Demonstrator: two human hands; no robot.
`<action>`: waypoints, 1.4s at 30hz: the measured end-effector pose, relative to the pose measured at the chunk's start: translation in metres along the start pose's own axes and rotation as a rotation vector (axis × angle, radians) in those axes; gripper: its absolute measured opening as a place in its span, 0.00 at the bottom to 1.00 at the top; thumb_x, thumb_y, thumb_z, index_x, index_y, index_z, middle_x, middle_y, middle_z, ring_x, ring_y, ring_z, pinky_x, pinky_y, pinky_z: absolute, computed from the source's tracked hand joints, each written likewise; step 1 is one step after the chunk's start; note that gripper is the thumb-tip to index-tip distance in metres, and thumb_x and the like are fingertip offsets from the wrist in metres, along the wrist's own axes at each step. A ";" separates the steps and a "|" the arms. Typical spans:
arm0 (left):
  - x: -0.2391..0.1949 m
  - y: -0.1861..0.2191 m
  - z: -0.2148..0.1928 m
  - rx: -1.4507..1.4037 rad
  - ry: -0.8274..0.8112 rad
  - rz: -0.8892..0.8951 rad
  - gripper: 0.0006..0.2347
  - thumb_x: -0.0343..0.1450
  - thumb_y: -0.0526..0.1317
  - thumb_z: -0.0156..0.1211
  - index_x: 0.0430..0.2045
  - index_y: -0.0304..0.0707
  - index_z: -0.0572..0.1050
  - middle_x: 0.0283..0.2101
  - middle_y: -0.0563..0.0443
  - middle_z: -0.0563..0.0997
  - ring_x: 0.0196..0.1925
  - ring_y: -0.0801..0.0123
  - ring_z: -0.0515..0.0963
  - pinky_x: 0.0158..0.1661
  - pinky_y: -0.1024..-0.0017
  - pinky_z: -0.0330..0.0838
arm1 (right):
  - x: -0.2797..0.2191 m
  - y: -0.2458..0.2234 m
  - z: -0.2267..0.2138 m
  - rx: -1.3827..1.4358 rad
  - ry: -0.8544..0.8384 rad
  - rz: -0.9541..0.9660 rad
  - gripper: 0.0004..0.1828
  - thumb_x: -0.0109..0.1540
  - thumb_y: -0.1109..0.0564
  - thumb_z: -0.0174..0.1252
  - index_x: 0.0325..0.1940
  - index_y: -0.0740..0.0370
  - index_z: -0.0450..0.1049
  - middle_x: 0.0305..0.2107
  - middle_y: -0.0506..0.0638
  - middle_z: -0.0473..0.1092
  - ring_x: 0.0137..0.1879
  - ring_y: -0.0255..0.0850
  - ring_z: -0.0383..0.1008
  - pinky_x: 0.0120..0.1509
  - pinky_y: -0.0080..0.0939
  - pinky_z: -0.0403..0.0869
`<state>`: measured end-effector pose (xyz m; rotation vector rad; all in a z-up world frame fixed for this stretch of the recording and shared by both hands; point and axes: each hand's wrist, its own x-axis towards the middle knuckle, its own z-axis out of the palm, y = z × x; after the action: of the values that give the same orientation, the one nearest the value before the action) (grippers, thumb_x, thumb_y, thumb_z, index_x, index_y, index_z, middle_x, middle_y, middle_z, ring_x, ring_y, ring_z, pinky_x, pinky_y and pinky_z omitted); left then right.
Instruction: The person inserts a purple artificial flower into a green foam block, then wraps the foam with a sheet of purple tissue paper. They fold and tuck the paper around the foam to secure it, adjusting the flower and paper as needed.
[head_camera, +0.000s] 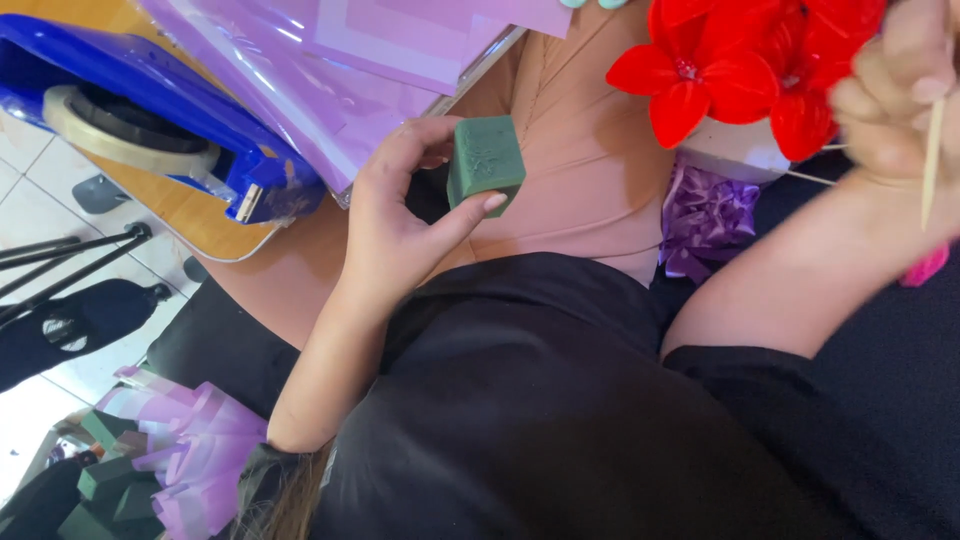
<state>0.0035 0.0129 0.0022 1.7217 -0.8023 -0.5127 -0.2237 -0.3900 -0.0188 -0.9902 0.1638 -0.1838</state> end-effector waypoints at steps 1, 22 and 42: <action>-0.001 0.000 -0.002 0.004 0.010 -0.003 0.17 0.69 0.40 0.70 0.50 0.39 0.74 0.49 0.53 0.80 0.50 0.68 0.78 0.54 0.71 0.73 | 0.018 0.010 0.021 0.002 -0.010 0.004 0.16 0.79 0.48 0.48 0.37 0.48 0.64 0.30 0.35 0.57 0.26 0.22 0.47 0.36 0.21 0.53; -0.005 -0.050 -0.041 0.152 0.468 0.003 0.18 0.69 0.36 0.72 0.52 0.43 0.75 0.52 0.51 0.82 0.56 0.61 0.83 0.56 0.68 0.75 | 0.135 0.088 0.278 -0.732 0.033 -0.710 0.24 0.79 0.45 0.46 0.45 0.71 0.58 0.34 0.69 0.57 0.35 0.56 0.69 0.31 0.51 0.73; -0.010 -0.056 -0.030 -0.596 0.189 -0.181 0.31 0.70 0.44 0.73 0.68 0.49 0.64 0.53 0.58 0.79 0.56 0.77 0.76 0.60 0.78 0.73 | 0.123 0.093 0.285 -0.932 -0.130 -0.663 0.17 0.82 0.52 0.38 0.50 0.72 0.57 0.40 0.75 0.67 0.35 0.63 0.74 0.45 0.51 0.71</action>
<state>0.0322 0.0485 -0.0428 1.2639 -0.3103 -0.6266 -0.0337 -0.1360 0.0501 -1.9631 -0.2360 -0.6858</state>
